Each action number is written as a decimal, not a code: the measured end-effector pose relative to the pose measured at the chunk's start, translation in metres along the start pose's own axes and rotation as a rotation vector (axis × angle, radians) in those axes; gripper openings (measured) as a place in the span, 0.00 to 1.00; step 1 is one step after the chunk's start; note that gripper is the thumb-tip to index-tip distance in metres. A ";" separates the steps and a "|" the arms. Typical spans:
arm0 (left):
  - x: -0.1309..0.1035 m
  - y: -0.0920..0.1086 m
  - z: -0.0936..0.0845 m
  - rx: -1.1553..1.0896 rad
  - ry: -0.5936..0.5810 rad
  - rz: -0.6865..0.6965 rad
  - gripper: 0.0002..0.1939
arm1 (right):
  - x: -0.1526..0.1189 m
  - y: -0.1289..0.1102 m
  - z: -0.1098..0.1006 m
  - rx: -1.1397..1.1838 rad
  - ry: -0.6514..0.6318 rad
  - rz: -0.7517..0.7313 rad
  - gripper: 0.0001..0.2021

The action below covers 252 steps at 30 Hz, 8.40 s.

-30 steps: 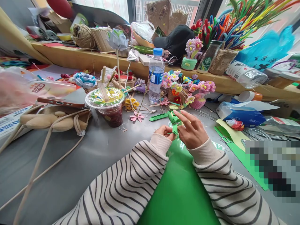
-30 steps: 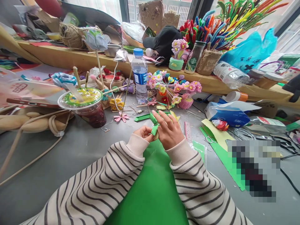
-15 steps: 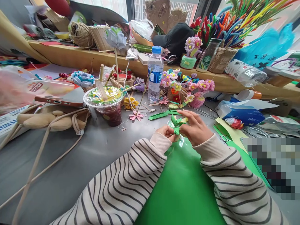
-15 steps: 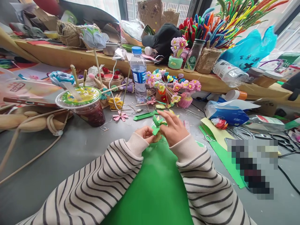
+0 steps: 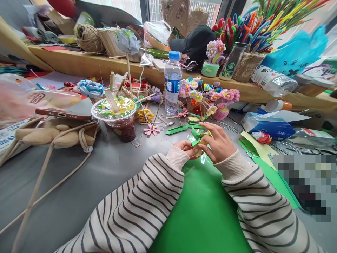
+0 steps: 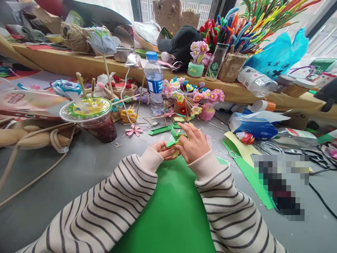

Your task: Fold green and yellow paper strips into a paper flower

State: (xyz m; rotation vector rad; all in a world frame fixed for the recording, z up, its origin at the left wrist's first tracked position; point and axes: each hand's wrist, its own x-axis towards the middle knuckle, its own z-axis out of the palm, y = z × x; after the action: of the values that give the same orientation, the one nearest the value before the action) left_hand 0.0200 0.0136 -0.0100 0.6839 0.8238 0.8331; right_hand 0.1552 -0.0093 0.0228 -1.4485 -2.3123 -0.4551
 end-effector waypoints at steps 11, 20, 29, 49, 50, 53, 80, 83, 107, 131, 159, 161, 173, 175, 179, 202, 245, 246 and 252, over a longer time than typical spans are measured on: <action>0.009 -0.014 -0.005 0.017 -0.044 0.055 0.23 | -0.001 0.007 0.005 0.149 0.020 -0.051 0.08; 0.004 -0.011 -0.001 0.052 -0.031 0.042 0.24 | -0.003 0.016 0.011 0.247 0.052 -0.056 0.10; 0.001 -0.004 0.003 0.105 0.054 -0.027 0.16 | -0.001 0.006 0.008 0.186 0.020 -0.056 0.08; 0.000 -0.009 0.000 0.148 -0.001 0.096 0.23 | 0.000 -0.008 -0.008 -0.126 -0.001 -0.106 0.05; -0.001 -0.009 0.000 0.155 -0.011 0.114 0.23 | 0.000 -0.007 -0.007 -0.110 -0.001 -0.107 0.06; 0.000 -0.012 -0.002 0.194 -0.038 0.149 0.23 | 0.000 -0.003 -0.005 -0.031 -0.019 -0.095 0.06; -0.007 -0.003 0.004 0.137 -0.059 0.216 0.22 | 0.000 0.005 0.000 0.185 0.141 0.044 0.03; -0.006 -0.005 0.003 0.138 -0.056 0.223 0.22 | 0.000 0.008 0.002 0.200 0.167 0.060 0.03; -0.012 0.005 0.002 0.161 -0.109 0.359 0.19 | 0.000 0.008 -0.003 0.669 0.328 0.166 0.04; -0.006 0.009 -0.013 0.552 -0.012 0.853 0.05 | 0.001 -0.001 -0.007 0.614 0.374 0.143 0.11; 0.002 0.005 -0.020 0.611 0.003 0.680 0.06 | -0.001 -0.011 0.003 1.066 0.107 0.516 0.11; 0.001 0.006 -0.019 0.608 0.010 0.662 0.06 | -0.002 -0.010 0.004 1.104 0.093 0.490 0.10; -0.006 0.014 -0.013 0.521 0.071 0.593 0.05 | -0.003 -0.012 0.013 1.487 0.065 0.631 0.09; -0.007 0.015 -0.011 0.424 0.029 0.494 0.07 | -0.003 -0.014 0.011 1.539 0.040 0.682 0.10; -0.008 0.014 -0.009 0.327 -0.008 0.422 0.09 | -0.002 -0.016 0.009 1.555 0.028 0.700 0.11; -0.006 0.017 -0.009 0.125 -0.066 0.201 0.17 | -0.002 -0.014 0.006 1.558 -0.020 0.855 0.12; -0.006 0.014 -0.014 0.414 -0.083 0.661 0.34 | -0.005 -0.011 0.009 1.364 0.180 0.552 0.13; -0.006 0.014 -0.014 0.430 -0.089 0.667 0.34 | -0.004 -0.011 0.008 1.386 0.193 0.550 0.16; -0.009 0.013 -0.016 0.540 -0.124 0.732 0.39 | -0.003 -0.010 0.002 1.243 0.138 0.431 0.28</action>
State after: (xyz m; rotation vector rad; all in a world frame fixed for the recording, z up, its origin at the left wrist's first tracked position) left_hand -0.0013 0.0160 -0.0048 1.5558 0.6858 1.2138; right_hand 0.1472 -0.0153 0.0186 -1.0806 -1.4963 0.8378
